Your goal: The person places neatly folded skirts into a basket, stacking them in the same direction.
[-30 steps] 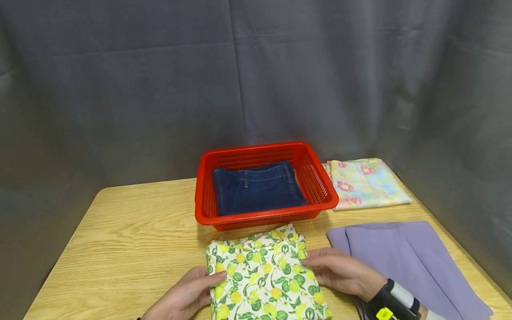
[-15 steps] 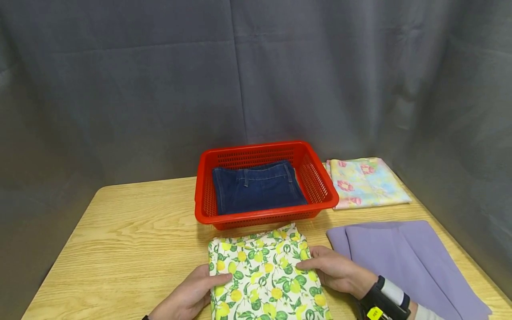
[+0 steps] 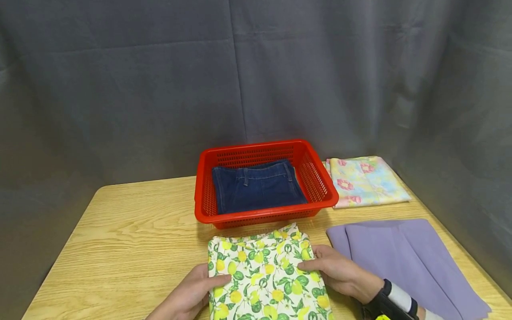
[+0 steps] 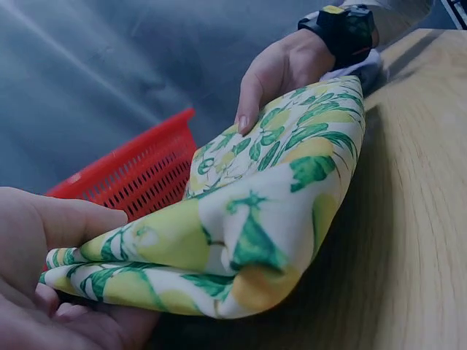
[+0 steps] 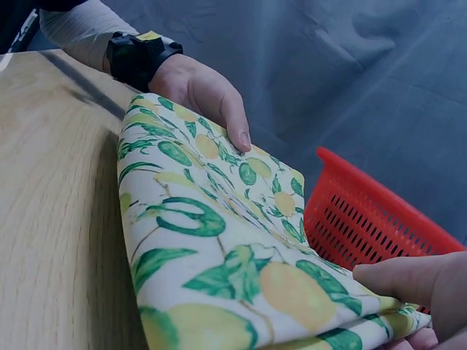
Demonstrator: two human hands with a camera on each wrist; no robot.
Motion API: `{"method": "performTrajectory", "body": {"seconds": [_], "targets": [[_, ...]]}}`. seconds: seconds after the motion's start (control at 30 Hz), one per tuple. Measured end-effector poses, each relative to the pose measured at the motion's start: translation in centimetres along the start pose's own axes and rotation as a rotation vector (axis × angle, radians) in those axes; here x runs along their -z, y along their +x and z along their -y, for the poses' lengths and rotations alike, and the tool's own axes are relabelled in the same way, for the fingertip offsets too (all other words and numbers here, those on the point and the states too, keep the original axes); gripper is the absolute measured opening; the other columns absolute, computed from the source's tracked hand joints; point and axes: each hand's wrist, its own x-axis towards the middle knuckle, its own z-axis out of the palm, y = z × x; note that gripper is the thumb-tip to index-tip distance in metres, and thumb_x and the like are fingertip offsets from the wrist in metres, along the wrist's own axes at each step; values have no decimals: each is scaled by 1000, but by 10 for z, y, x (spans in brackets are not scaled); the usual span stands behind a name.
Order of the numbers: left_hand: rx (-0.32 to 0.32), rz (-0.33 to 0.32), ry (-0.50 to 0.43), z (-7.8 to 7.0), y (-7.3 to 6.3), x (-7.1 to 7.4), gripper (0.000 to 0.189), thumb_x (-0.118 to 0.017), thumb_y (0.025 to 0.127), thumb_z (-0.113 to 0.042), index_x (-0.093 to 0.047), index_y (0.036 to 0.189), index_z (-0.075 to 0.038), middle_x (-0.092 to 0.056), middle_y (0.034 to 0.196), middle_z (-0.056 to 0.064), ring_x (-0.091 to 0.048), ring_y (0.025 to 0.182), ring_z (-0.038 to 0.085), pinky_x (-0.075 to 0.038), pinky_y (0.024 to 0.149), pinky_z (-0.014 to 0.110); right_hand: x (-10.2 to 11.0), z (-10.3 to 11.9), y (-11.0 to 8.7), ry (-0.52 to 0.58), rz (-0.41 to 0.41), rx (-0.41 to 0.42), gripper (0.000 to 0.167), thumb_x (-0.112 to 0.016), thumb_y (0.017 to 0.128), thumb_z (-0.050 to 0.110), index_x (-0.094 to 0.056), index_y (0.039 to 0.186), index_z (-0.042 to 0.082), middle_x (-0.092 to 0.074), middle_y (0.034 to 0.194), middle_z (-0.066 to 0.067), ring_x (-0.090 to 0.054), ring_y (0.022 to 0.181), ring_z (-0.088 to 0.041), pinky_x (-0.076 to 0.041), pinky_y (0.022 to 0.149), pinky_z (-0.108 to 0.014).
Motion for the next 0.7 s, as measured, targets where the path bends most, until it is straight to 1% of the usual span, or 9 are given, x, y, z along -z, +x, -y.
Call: {"method": "performTrajectory", "body": {"seconds": [0.13,0.3,0.4,0.47,0.53,0.63,0.7], "targets": [[-29,8,14,-9,-9,-7,54,-61,97,-21,-45,142,3,-66,130,15,-68,112,21,-56,96,37,-5,9,-9,-3,0,12,54,-57,98,9,-36,145,-7,-67,127,-13,-67,113,-23,-56,95,-37],[-65,41,5,-28,-20,-19,55,-60,97,-19,-42,143,4,-66,130,14,-68,113,21,-56,95,35,-10,30,-27,-56,20,40,47,-55,99,10,-42,140,-7,-69,124,-9,-67,112,-21,-56,94,-35],[-79,57,15,-44,-27,-25,56,-61,97,-20,-41,143,3,-67,129,13,-68,111,20,-56,93,32,-12,46,-38,-67,30,56,44,-54,99,9,-42,139,-5,-69,125,-8,-67,113,-22,-56,94,-36],[-95,61,44,-56,-31,-28,56,-61,98,-22,-41,143,3,-68,128,13,-68,111,19,-56,93,31,-14,57,-43,-64,31,69,45,-53,100,8,-40,141,-5,-68,127,-9,-67,114,-23,-56,95,-38],[-116,51,76,-68,-33,-30,56,-61,98,-24,-41,142,3,-68,127,12,-68,111,19,-55,93,29,-15,68,-46,-62,26,85,47,-53,100,7,-37,143,-5,-67,128,-10,-67,114,-25,-56,95,-40],[-152,30,116,-85,-33,-32,56,-62,98,-25,-41,142,2,-66,129,13,-67,113,18,-54,94,29,-16,85,-46,-85,8,113,51,-52,101,6,-33,147,-5,-66,131,-11,-67,115,-26,-56,95,-42],[-177,23,132,-96,-30,-31,56,-62,98,-25,-41,142,2,-65,130,13,-66,114,18,-54,95,29,-16,98,-43,-112,-16,127,53,-54,100,6,-32,147,-5,-66,131,-11,-68,114,-27,-56,94,-44]]}}
